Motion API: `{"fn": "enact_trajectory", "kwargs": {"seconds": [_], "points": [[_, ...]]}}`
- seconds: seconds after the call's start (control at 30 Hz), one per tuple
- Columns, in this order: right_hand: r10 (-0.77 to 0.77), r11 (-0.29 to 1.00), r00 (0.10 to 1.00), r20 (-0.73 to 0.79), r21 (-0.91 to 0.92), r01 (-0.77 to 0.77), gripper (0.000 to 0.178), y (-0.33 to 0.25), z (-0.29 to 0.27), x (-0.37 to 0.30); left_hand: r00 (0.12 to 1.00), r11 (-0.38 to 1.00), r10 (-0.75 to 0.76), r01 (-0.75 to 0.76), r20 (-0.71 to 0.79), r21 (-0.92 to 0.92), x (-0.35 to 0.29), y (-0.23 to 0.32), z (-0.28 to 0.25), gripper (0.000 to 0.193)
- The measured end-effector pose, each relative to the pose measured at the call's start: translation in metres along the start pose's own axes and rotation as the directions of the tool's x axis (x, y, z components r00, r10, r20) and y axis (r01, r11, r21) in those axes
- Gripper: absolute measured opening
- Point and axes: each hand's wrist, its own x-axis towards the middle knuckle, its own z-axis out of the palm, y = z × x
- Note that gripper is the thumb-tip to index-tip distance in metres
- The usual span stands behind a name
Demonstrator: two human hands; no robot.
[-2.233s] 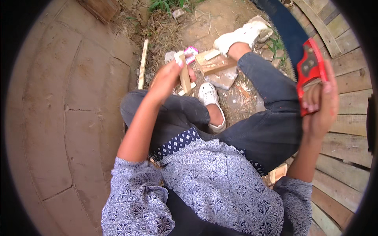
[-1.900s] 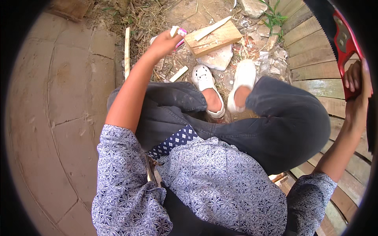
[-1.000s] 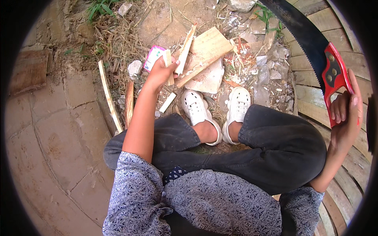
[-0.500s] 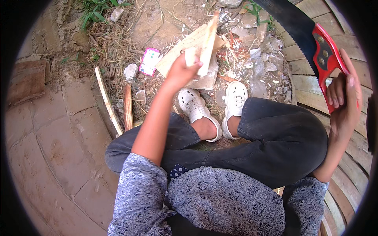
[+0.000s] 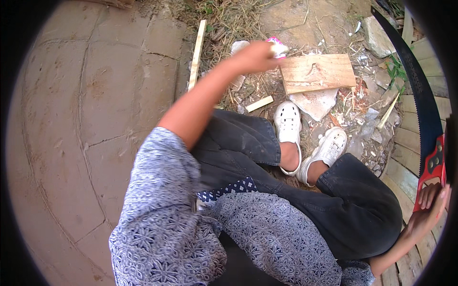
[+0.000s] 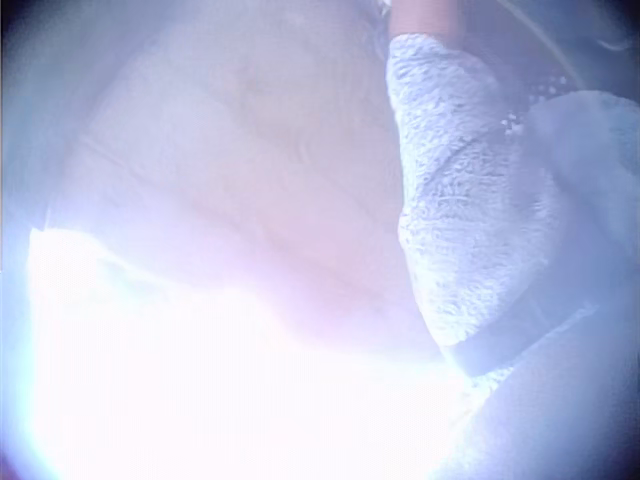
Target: The person sits on the ground and uses a red hand saw to cut a small piece of wood. They hold the wood steady with their left hand and saw with their right hand, producing wood shavings.
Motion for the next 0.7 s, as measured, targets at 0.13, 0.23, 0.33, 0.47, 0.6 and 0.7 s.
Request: {"fn": "enact_trajectory", "kwargs": {"seconds": [0.13, 0.23, 0.33, 0.47, 0.6, 0.7], "points": [[0.0, 0.997, 0.988, 0.154, 0.072, -0.011, 0.022, 0.014, -0.022, 0.021, 0.902, 0.895, -0.397, 0.421, -0.168, 0.146, -0.065, -0.191, -0.015, 0.064], [-0.01, 0.998, 0.988, 0.152, 0.069, 0.0, 0.02, 0.016, -0.027, 0.023, 0.846, 0.842, -0.526, 0.532, -0.087, 0.084, -0.11, -0.27, 0.022, 0.067], [0.016, 0.996, 0.994, 0.104, 0.087, -0.025, 0.02, 0.018, -0.027, 0.023, 0.783, 0.771, -0.609, 0.622, 0.125, -0.137, -0.11, -0.286, 0.04, 0.073], [0.02, 0.998, 0.99, 0.141, 0.062, -0.029, 0.034, -0.004, 0.009, 0.013, 0.805, 0.833, -0.542, 0.553, -0.243, -0.026, -0.091, -0.278, 0.042, 0.072], [-0.062, 0.987, 0.992, 0.11, -0.139, 0.078, 0.052, -0.018, 0.047, -0.001, 0.733, 0.921, -0.359, 0.379, -0.577, -0.092, -0.066, -0.198, -0.015, 0.063], [-0.086, 0.975, 0.989, 0.116, -0.194, 0.108, 0.056, -0.018, 0.048, 0.0, 0.734, 0.992, -0.129, 0.104, -0.667, -0.078, -0.05, -0.141, -0.06, 0.06]]}}
